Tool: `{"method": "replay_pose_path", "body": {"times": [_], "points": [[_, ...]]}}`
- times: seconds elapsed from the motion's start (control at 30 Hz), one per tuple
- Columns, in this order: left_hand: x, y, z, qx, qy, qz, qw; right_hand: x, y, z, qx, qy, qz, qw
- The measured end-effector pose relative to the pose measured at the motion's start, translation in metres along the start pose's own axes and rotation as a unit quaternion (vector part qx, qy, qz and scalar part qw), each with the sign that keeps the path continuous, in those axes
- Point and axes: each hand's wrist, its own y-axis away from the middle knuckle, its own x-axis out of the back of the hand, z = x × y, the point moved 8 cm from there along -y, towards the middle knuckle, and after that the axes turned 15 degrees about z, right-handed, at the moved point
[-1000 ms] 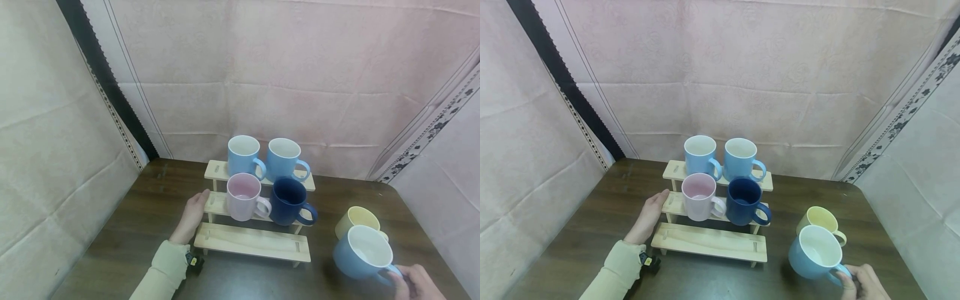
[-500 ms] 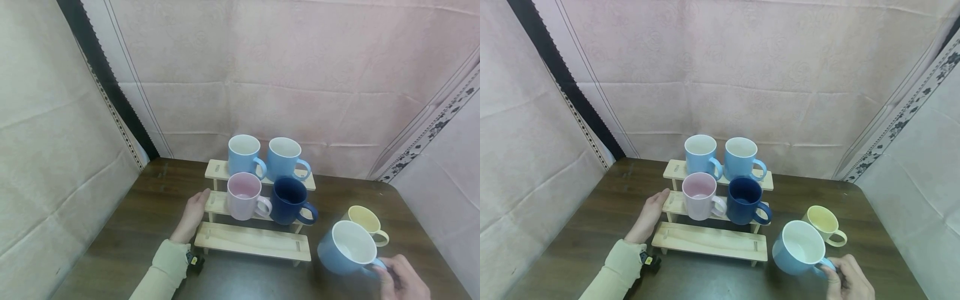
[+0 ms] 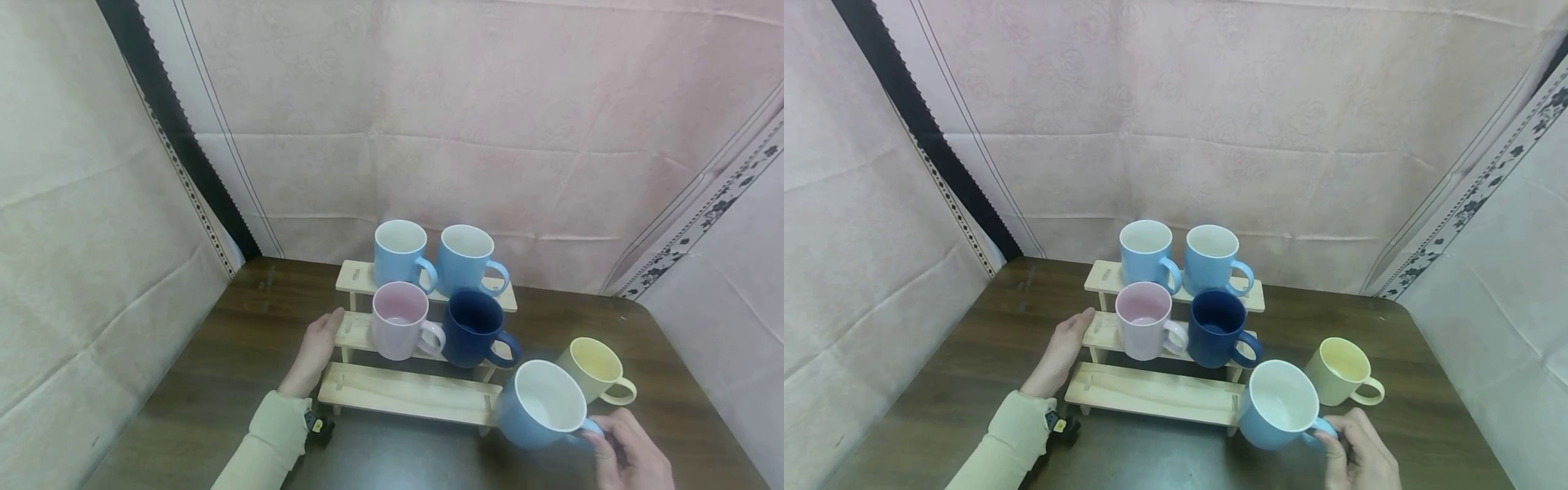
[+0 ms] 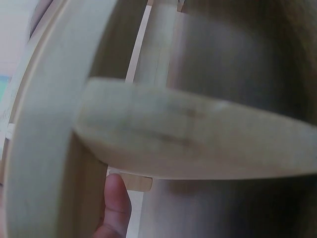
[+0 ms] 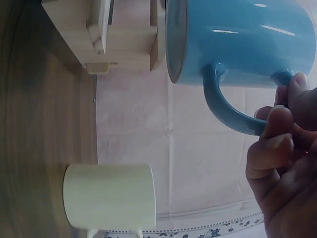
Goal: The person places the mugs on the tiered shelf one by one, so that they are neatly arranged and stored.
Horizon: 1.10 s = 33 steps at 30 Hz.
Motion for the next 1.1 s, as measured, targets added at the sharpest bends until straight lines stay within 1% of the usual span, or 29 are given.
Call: {"method": "replay_pose_path", "body": {"times": [0.2,0.47,0.63,0.7,0.93,1.1], "points": [[0.0,0.0,0.0,-0.003,-0.001,0.002,1.0,-0.008,0.001,-0.005,0.003,-0.009,-0.011,1.0],[0.0,0.0,0.001,-0.004,-0.003,0.001,1.0,-0.019,0.001,-0.011,0.024,-0.045,-0.021,0.998],[0.0,0.0,0.0,-0.005,-0.003,0.005,1.0,-0.025,0.001,-0.016,0.032,-0.082,-0.017,0.996],[0.0,0.0,-0.001,-0.005,-0.003,0.006,1.0,-0.029,0.002,-0.018,0.036,-0.083,-0.021,0.996],[0.001,0.0,0.0,-0.008,-0.002,0.007,0.9999,-0.043,0.003,-0.027,0.056,-0.058,-0.043,0.996],[0.0,0.001,0.001,-0.012,0.004,0.004,0.9999,-0.052,0.004,-0.032,0.069,-0.066,-0.058,0.994]]}}
